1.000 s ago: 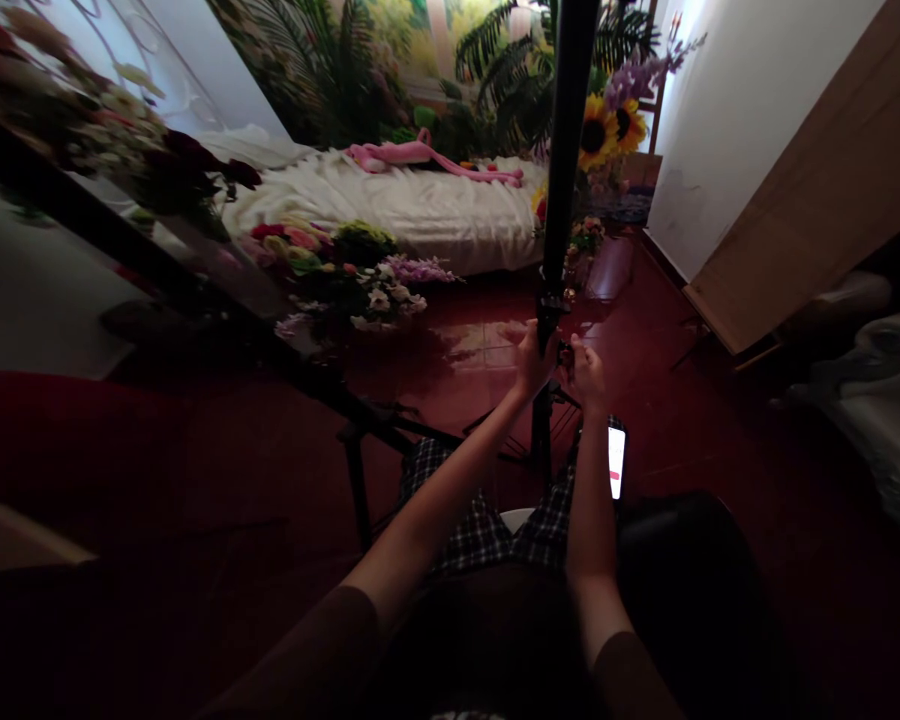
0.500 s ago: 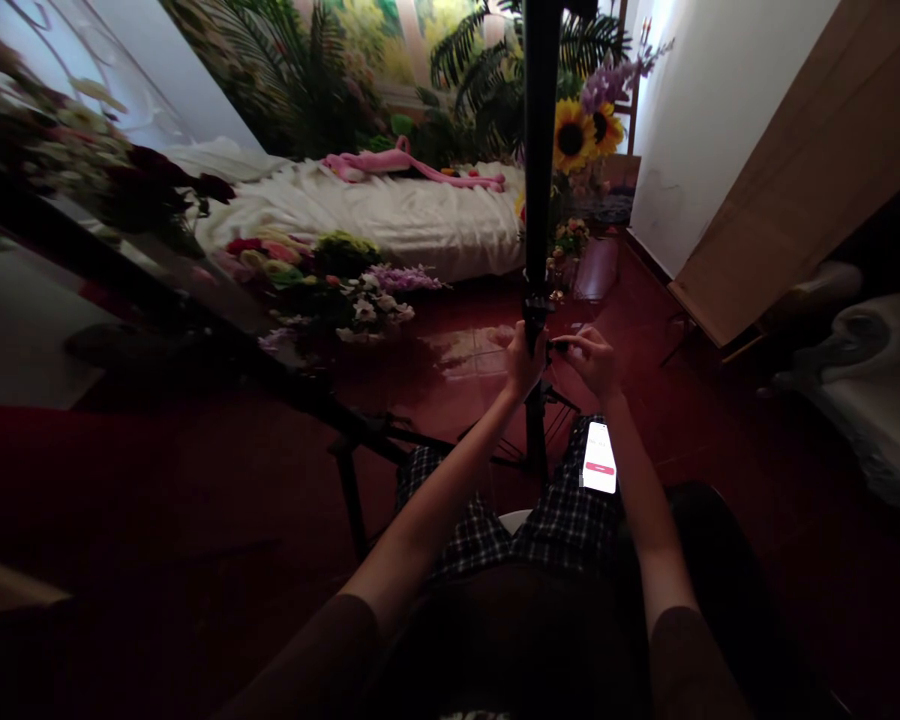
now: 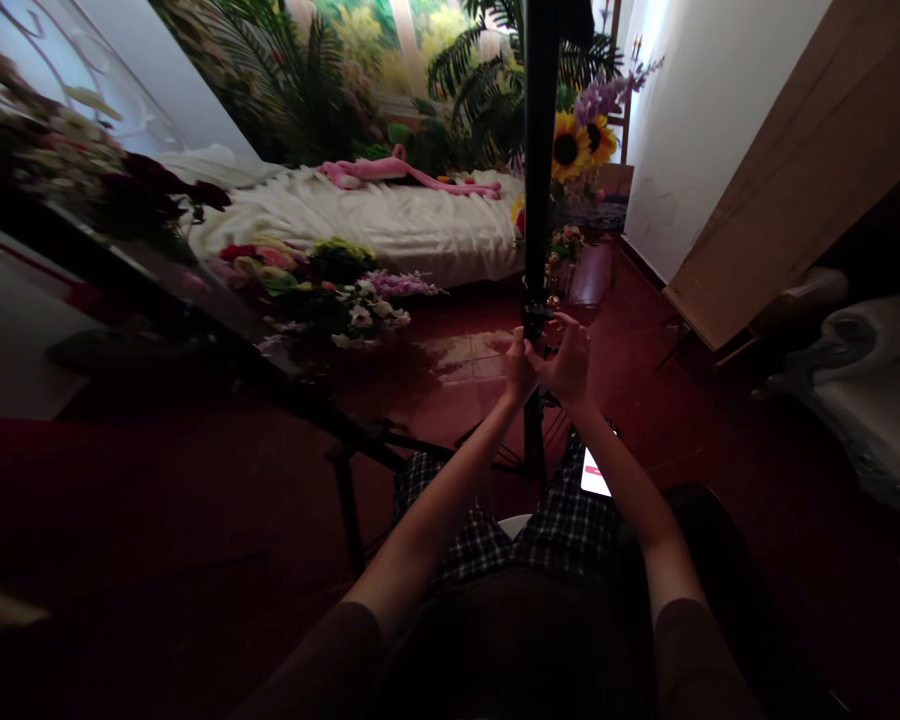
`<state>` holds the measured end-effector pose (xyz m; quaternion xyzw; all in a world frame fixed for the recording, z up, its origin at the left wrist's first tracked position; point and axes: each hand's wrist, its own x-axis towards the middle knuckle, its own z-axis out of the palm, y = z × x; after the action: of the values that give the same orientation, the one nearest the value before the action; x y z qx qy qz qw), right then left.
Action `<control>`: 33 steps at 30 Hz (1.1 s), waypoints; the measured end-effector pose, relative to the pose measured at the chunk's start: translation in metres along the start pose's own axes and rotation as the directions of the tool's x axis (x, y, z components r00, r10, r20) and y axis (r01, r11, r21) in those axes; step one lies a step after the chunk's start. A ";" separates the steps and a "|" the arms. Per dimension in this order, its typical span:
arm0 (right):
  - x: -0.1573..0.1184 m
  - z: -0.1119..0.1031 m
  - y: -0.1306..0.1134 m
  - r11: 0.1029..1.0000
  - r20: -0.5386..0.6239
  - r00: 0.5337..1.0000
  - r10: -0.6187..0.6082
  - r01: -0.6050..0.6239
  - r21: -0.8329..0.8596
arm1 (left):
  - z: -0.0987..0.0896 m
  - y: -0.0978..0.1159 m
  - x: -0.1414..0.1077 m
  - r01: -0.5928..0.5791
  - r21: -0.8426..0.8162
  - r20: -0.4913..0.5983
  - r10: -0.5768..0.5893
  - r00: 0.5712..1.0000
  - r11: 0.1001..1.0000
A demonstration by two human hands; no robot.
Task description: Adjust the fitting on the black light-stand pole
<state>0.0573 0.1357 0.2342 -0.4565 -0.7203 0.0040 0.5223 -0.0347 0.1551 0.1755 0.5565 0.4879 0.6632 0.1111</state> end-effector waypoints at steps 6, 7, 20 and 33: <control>0.042 0.033 -0.008 0.902 0.331 0.912 0.241 -0.336 0.270 | 0.002 -0.004 0.000 -0.001 -0.032 0.046 0.002 0.999 0.999; 0.045 0.035 -0.009 0.872 0.345 0.906 0.244 -0.360 0.330 | 0.002 -0.004 0.000 0.003 -0.028 0.041 -0.002 0.999 1.000; 0.165 0.000 -0.070 0.880 0.209 0.970 0.123 -0.204 0.430 | 0.002 0.001 -0.003 0.022 -0.046 0.009 -0.021 1.000 0.999; 0.058 -0.053 -0.007 0.958 0.402 0.912 -0.084 -0.038 0.286 | 0.002 0.000 -0.004 0.009 -0.029 0.001 -0.009 1.000 1.000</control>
<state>0.0905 0.1446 0.3055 -0.3562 -0.8107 0.1982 0.4202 -0.0318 0.1535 0.1730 0.5530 0.4806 0.6695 0.1225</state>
